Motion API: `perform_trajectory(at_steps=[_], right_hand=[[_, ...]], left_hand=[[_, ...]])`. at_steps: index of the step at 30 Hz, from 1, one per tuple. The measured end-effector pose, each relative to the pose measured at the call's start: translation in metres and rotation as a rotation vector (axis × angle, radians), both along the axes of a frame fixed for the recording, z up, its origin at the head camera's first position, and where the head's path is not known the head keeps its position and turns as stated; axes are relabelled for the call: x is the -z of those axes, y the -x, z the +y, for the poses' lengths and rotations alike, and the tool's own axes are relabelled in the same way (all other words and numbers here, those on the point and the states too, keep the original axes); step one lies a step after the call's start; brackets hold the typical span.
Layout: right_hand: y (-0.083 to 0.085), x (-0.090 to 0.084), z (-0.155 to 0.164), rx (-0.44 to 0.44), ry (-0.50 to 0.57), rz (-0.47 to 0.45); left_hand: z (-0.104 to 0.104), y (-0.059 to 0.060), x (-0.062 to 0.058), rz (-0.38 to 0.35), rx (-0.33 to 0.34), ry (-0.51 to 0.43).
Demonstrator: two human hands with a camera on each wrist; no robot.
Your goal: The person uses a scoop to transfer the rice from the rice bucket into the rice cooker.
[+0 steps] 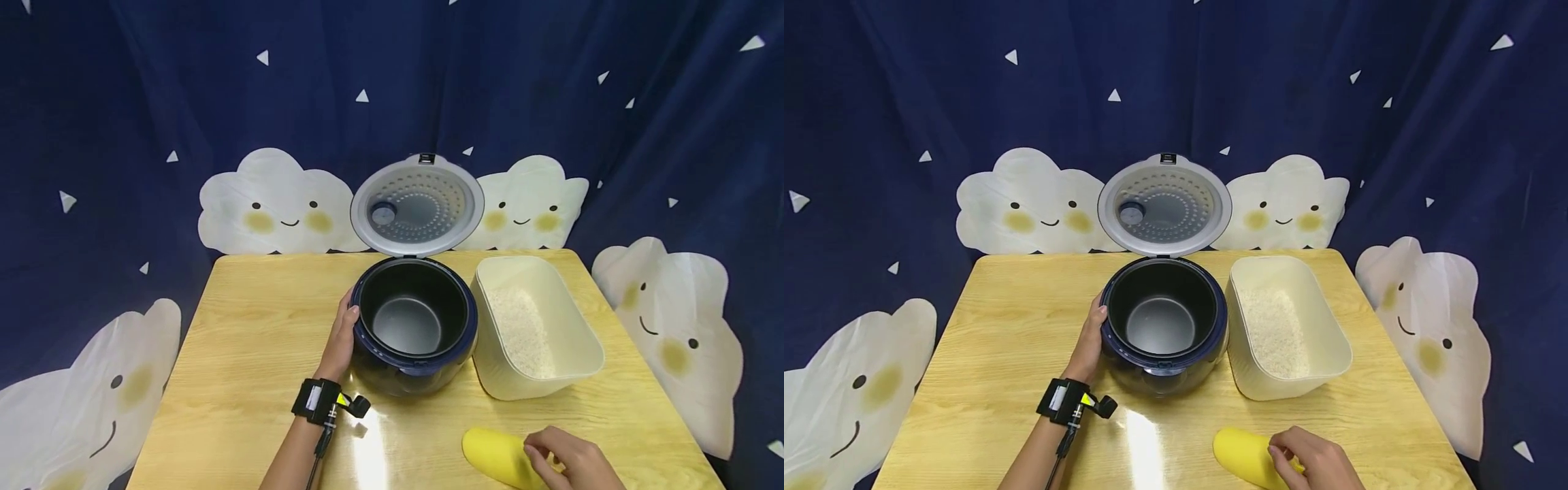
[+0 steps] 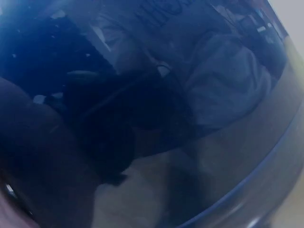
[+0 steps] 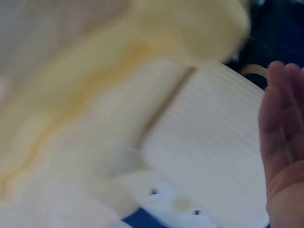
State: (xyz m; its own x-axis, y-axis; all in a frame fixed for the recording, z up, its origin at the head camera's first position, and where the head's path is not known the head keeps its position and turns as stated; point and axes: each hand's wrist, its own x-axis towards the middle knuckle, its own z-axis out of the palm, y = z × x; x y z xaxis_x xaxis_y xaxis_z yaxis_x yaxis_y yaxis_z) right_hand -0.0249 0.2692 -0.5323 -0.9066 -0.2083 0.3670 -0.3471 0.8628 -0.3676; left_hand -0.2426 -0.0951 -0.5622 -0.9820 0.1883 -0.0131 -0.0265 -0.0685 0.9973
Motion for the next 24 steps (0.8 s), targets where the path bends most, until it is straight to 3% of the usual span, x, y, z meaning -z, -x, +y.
perform_trajectory(at_steps=[5,11,19,24], right_hand=[[-0.009,0.032,0.009,0.054,-0.076,-0.042],[-0.016,0.046,0.020,0.118,-0.112,-0.123],[-0.032,0.067,0.050,0.069,-0.073,0.011],[-0.036,0.077,0.059,0.099,-0.095,0.042]], left_hand=[[-0.008,-0.004,0.000,0.000,0.022,-0.011],[-0.002,-0.001,0.001,0.013,0.031,-0.071],[0.000,0.000,0.005,-0.024,0.036,-0.050],[-0.001,0.007,0.006,0.029,0.025,-0.036]])
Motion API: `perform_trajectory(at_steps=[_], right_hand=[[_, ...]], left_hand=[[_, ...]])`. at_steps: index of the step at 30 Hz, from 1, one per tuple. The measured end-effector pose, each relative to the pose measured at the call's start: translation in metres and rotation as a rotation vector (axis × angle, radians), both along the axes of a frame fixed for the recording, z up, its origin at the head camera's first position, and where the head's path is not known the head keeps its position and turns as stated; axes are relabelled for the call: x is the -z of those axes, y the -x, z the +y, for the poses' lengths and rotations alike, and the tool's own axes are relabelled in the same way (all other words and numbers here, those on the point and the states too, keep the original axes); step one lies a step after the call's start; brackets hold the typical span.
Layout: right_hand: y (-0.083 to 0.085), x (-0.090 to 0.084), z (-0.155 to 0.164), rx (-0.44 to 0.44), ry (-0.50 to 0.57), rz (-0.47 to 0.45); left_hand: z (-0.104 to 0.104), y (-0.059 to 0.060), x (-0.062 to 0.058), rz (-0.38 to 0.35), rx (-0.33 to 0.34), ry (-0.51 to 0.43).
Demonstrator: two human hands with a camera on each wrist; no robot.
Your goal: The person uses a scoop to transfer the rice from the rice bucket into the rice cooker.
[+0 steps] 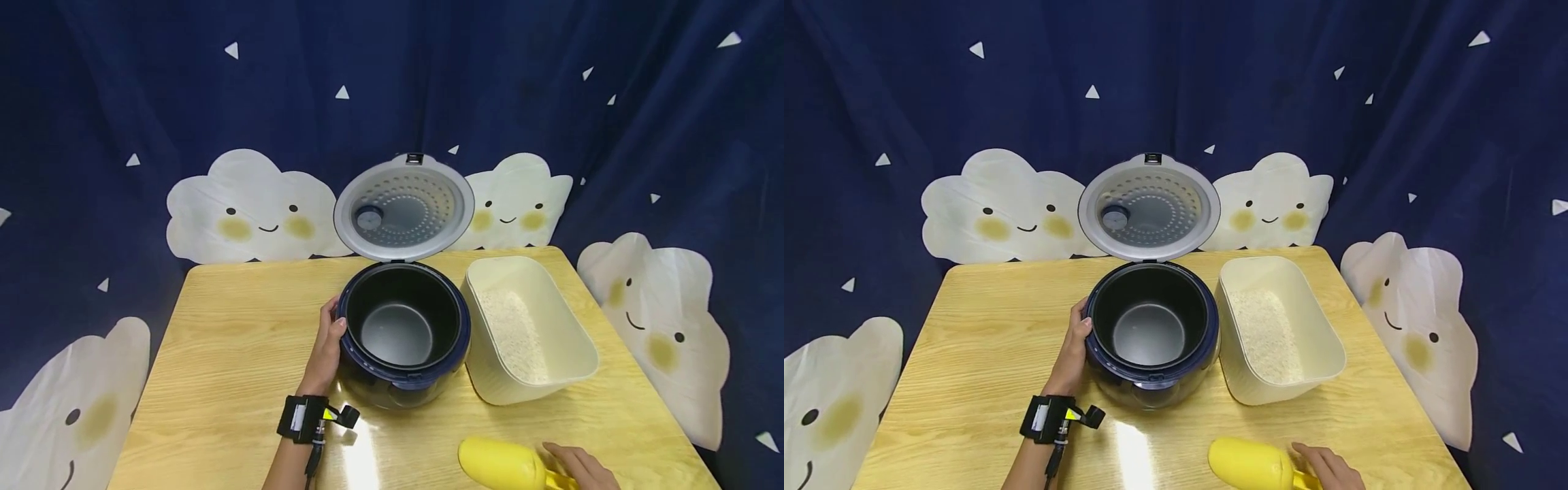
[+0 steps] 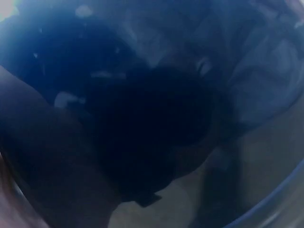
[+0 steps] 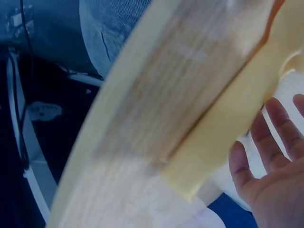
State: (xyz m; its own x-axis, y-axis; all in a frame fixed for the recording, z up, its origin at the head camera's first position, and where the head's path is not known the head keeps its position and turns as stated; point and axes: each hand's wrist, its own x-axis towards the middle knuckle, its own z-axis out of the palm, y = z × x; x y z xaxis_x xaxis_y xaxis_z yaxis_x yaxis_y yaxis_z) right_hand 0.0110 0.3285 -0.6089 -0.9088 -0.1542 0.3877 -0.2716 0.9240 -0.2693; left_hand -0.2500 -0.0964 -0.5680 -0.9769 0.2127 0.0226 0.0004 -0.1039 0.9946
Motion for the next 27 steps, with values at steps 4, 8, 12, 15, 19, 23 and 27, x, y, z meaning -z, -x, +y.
perform_trajectory(at_steps=[4,8,12,15,19,23,27], right_hand=[[0.001,0.005,0.004,0.036,-0.038,-0.020],[0.000,0.007,0.006,0.058,-0.064,-0.030],[0.001,0.009,0.006,0.051,-0.022,-0.044],[0.001,0.012,0.001,0.078,0.037,-0.048],[-0.002,0.017,-0.011,0.149,0.088,-0.073],[-0.004,0.020,-0.019,0.199,0.048,-0.100],[-0.002,0.023,-0.022,0.205,0.024,-0.090]], left_hand=[[-0.001,0.006,0.000,0.024,0.022,-0.002],[0.000,0.008,0.000,0.020,0.027,-0.009],[0.001,0.006,0.001,0.019,0.011,-0.041],[0.002,0.005,0.002,0.023,0.015,-0.067],[0.002,0.004,0.003,0.039,0.012,-0.056],[0.000,0.002,0.004,0.060,-0.001,-0.037],[-0.001,0.001,0.006,0.073,-0.010,-0.048]])
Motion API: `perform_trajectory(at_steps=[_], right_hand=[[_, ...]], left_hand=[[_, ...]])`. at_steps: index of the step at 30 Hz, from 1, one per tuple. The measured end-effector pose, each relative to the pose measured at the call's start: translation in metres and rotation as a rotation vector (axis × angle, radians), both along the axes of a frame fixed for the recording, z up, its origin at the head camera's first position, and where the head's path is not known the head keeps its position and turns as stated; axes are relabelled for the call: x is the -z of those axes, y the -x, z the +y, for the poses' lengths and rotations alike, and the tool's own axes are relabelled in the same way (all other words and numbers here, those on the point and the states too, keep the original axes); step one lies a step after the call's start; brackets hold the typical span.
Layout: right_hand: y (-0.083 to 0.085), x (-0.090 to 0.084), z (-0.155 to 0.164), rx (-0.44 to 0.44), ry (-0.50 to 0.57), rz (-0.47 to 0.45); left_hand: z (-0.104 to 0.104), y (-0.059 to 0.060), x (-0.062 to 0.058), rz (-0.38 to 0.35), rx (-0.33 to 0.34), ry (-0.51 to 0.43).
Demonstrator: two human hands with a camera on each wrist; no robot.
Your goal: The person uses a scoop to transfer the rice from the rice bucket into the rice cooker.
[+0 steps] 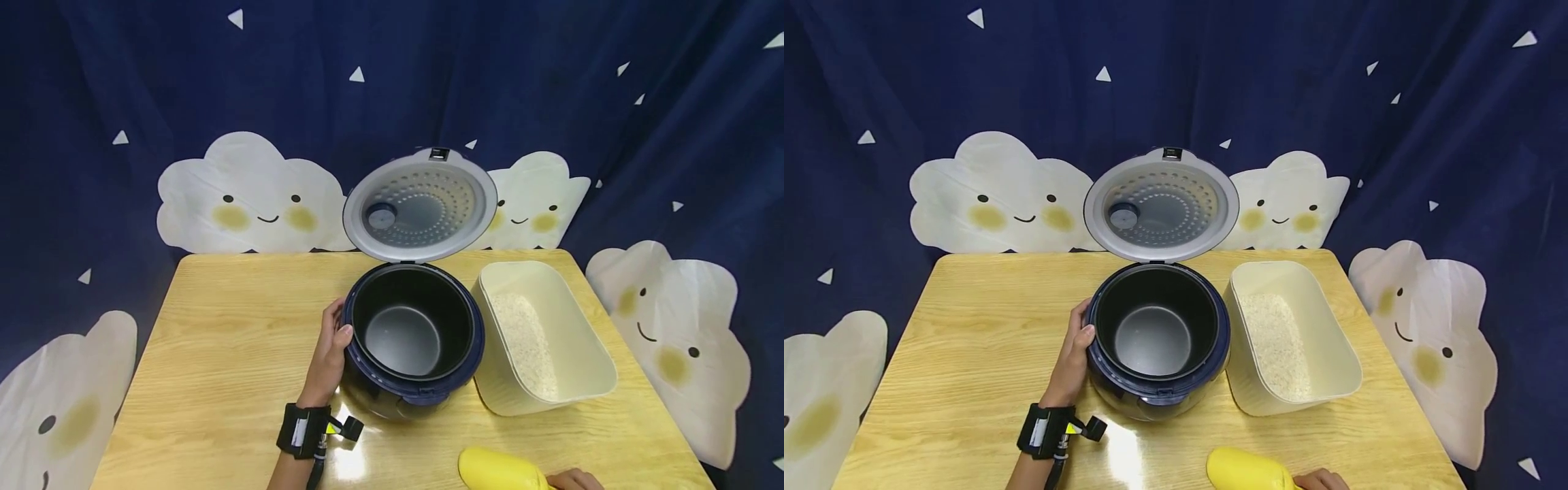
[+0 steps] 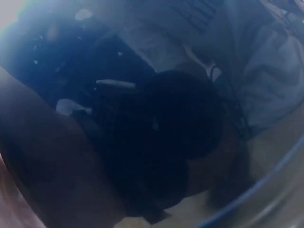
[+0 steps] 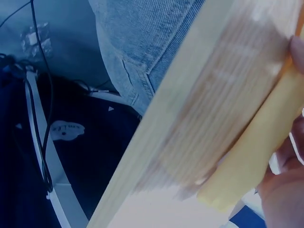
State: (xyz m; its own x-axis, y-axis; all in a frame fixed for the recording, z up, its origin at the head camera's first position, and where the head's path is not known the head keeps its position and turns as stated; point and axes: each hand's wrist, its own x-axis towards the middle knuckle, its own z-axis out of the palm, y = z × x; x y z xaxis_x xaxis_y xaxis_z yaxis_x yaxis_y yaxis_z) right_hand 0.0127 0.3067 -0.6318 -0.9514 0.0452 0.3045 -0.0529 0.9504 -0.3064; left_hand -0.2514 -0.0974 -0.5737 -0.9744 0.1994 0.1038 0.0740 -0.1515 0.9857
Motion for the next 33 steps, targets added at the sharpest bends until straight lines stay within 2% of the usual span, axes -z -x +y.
perform_trajectory(at_steps=[5,10,12,14,18,21,24,28,33], right_hand=[[0.001,-0.007,-0.004,-0.006,0.034,0.034],[0.008,-0.022,-0.010,-0.008,0.157,0.105],[0.011,-0.029,-0.013,-0.012,0.194,0.087],[0.012,-0.040,-0.016,-0.010,0.227,0.024],[0.017,-0.066,-0.017,-0.076,0.254,-0.038],[0.022,-0.078,-0.018,-0.147,0.244,0.008],[0.024,-0.087,-0.021,-0.148,0.204,0.043],[0.026,-0.105,-0.028,-0.102,0.161,0.042],[0.028,-0.133,-0.035,0.046,0.172,-0.112]], left_hand=[[0.007,0.000,0.000,0.013,0.014,-0.043],[0.011,0.001,0.000,0.022,-0.016,-0.067],[0.009,0.000,0.000,0.029,-0.030,-0.068],[0.006,0.000,0.000,0.035,-0.040,-0.053],[0.003,0.000,0.003,0.032,-0.041,-0.047],[0.004,-0.001,0.004,0.030,-0.040,-0.062],[0.007,-0.001,0.005,0.039,-0.045,-0.079],[0.010,0.000,0.006,0.053,-0.054,-0.082],[0.007,0.000,0.007,0.056,-0.078,-0.052]])
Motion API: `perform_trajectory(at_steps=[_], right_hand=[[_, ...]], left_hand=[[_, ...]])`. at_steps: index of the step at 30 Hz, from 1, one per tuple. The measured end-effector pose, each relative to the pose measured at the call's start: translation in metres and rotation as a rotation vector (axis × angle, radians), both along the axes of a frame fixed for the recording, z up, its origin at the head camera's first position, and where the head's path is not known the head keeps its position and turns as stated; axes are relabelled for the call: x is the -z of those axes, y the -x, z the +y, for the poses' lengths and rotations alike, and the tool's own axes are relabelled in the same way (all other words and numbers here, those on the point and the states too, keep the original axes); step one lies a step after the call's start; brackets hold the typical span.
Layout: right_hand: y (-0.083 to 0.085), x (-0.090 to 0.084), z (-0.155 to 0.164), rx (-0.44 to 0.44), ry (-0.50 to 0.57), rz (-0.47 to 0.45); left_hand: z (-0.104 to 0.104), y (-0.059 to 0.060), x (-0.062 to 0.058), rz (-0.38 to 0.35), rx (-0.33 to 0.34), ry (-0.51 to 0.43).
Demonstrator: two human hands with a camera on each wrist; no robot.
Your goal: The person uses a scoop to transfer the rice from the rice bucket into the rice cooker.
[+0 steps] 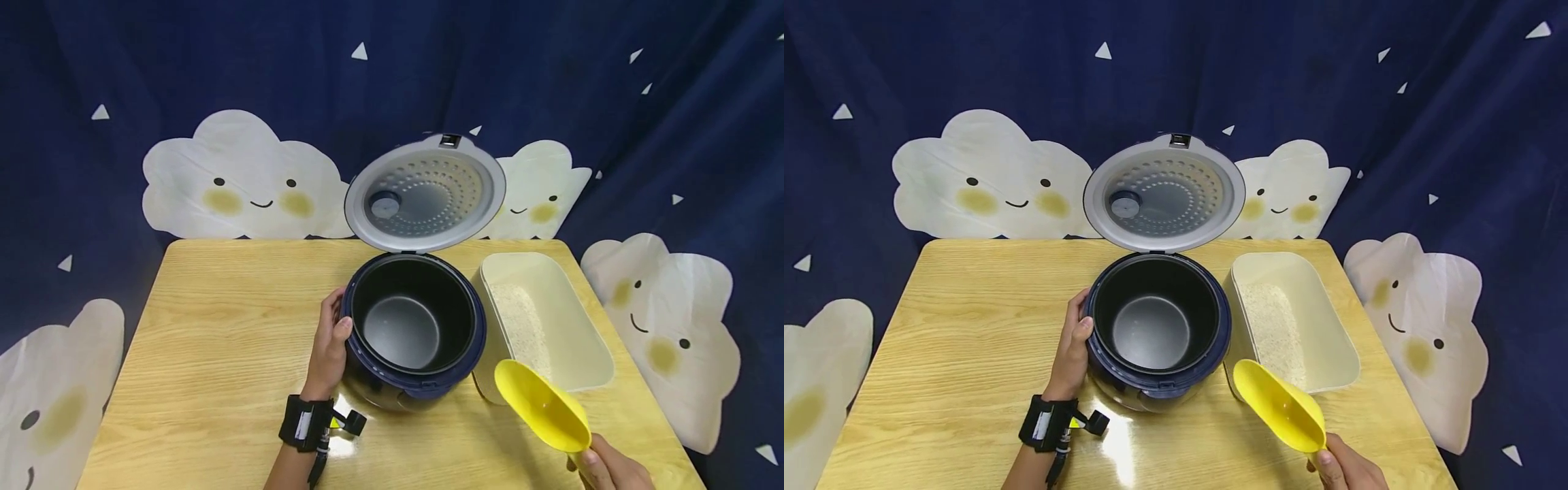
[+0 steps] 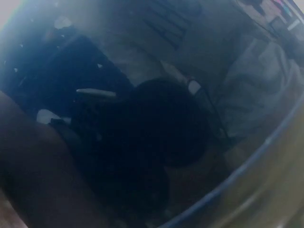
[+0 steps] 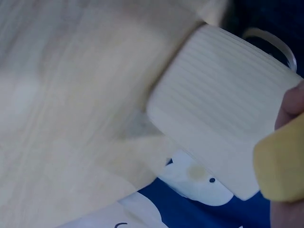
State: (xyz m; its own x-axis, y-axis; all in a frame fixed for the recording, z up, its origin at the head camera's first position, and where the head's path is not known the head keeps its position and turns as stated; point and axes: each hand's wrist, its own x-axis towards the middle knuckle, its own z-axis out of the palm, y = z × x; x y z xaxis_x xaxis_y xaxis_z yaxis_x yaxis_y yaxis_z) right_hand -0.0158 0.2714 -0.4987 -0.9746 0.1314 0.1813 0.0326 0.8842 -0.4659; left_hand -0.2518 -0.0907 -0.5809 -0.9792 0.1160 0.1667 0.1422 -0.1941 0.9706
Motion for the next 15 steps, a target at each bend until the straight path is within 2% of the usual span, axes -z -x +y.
perform_trajectory(at_steps=[2,5,9,15], right_hand=[[-0.001,-0.010,0.002,0.076,0.022,-0.075],[0.003,-0.021,0.010,0.131,0.041,-0.137],[0.016,-0.031,0.021,0.137,0.024,-0.147],[0.039,-0.036,0.033,0.174,-0.075,-0.151]], left_hand=[[0.001,0.000,-0.001,0.003,0.006,0.004],[0.001,0.000,0.000,0.005,0.010,-0.012],[0.000,-0.003,0.000,-0.007,-0.003,-0.037],[-0.001,-0.004,0.000,-0.031,-0.006,-0.007]])
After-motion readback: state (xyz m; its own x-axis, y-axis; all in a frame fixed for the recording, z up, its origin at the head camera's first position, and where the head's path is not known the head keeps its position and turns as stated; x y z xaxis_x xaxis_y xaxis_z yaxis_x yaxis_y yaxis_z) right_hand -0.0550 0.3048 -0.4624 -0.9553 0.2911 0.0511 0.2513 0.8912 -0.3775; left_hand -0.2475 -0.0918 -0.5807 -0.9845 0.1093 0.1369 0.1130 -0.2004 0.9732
